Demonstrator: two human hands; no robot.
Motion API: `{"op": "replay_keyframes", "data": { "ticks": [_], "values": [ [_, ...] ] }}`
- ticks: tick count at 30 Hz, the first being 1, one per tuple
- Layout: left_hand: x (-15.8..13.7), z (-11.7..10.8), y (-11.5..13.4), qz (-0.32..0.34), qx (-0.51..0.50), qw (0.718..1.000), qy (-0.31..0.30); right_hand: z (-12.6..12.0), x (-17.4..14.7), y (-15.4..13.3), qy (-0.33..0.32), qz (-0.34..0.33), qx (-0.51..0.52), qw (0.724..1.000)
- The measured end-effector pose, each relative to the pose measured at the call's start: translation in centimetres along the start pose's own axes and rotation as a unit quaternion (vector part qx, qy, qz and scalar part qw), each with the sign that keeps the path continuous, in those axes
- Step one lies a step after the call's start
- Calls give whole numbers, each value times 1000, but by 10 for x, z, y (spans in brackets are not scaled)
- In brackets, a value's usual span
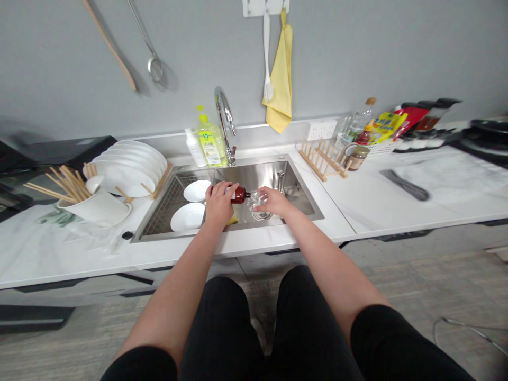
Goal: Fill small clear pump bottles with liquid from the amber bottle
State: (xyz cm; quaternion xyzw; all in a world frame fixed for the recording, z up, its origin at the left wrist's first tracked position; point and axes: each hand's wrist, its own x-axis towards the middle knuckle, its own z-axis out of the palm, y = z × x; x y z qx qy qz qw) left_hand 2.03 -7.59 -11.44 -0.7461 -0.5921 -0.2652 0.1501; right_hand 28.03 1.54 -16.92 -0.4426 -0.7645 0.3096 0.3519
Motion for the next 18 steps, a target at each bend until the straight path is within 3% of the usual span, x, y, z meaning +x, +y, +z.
{"op": "replay_keyframes", "data": {
  "ticks": [18],
  "values": [
    [0, -1, 1, -6, 1, 1000, -13, -1, -2, -2, -1, -7, 3, 1000]
  ]
}}
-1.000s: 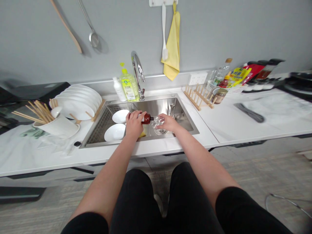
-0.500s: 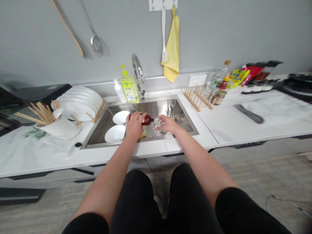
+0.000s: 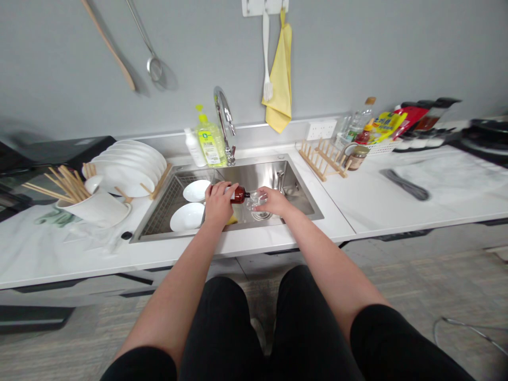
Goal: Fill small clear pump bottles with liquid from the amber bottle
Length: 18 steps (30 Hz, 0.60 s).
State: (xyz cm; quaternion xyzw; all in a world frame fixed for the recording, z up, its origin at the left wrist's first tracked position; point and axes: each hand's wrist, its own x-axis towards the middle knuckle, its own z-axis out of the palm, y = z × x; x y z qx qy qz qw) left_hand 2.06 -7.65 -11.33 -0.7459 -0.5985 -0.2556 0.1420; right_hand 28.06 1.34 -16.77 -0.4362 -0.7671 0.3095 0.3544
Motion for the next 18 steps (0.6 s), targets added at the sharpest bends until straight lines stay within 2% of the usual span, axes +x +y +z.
{"op": "replay_keyframes", "data": {
  "ticks": [18],
  "values": [
    [0, -2, 1, -10, -11, 1000, -12, -3, -1, -6, 2, 4, -8, 1000]
  ]
}}
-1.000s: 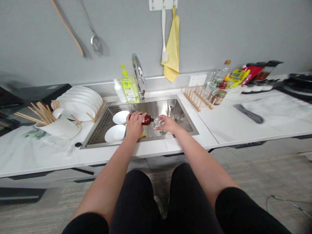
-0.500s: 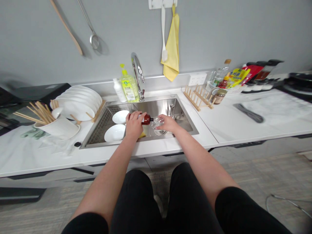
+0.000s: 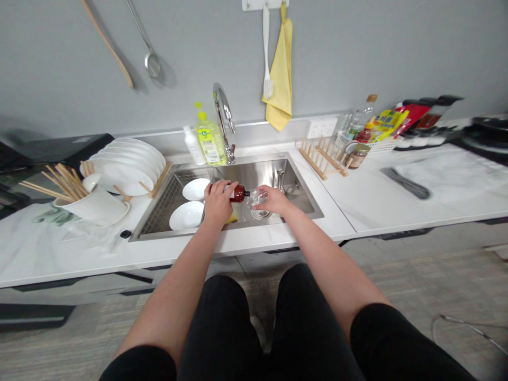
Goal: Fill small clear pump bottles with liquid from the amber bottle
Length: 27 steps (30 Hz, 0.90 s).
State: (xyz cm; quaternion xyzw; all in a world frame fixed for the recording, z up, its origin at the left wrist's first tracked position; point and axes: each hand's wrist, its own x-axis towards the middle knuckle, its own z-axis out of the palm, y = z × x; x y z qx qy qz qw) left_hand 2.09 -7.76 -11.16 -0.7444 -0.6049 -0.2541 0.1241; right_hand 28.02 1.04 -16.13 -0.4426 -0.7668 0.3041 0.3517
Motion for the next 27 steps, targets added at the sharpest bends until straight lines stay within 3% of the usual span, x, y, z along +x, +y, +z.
{"op": "replay_keyframes", "data": {
  "ticks": [27],
  "values": [
    [0, 2, -1, 9, 2, 1000, 13, 0, 0, 1, -7, -10, 15, 1000]
  ]
}}
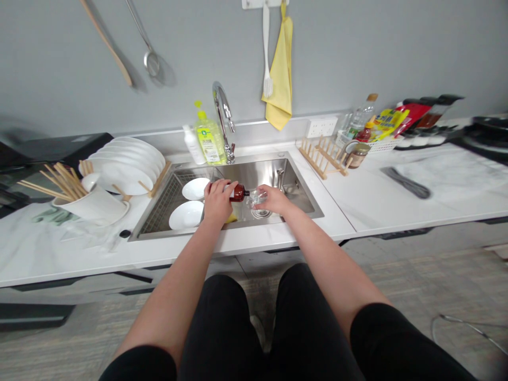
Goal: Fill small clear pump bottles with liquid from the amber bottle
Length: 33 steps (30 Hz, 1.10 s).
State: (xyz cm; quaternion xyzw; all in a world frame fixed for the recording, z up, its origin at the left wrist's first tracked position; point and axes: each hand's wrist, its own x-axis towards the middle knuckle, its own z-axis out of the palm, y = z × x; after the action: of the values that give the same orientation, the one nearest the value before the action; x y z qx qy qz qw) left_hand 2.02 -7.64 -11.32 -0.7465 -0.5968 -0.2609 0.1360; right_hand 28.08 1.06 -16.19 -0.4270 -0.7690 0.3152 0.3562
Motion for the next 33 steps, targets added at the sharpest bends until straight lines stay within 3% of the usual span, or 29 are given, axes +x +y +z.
{"op": "replay_keyframes", "data": {
  "ticks": [33],
  "values": [
    [1, 1, -1, 0, 6, 1000, -10, 1, 1, 1, 6, -3, -19, 1000]
  ]
}}
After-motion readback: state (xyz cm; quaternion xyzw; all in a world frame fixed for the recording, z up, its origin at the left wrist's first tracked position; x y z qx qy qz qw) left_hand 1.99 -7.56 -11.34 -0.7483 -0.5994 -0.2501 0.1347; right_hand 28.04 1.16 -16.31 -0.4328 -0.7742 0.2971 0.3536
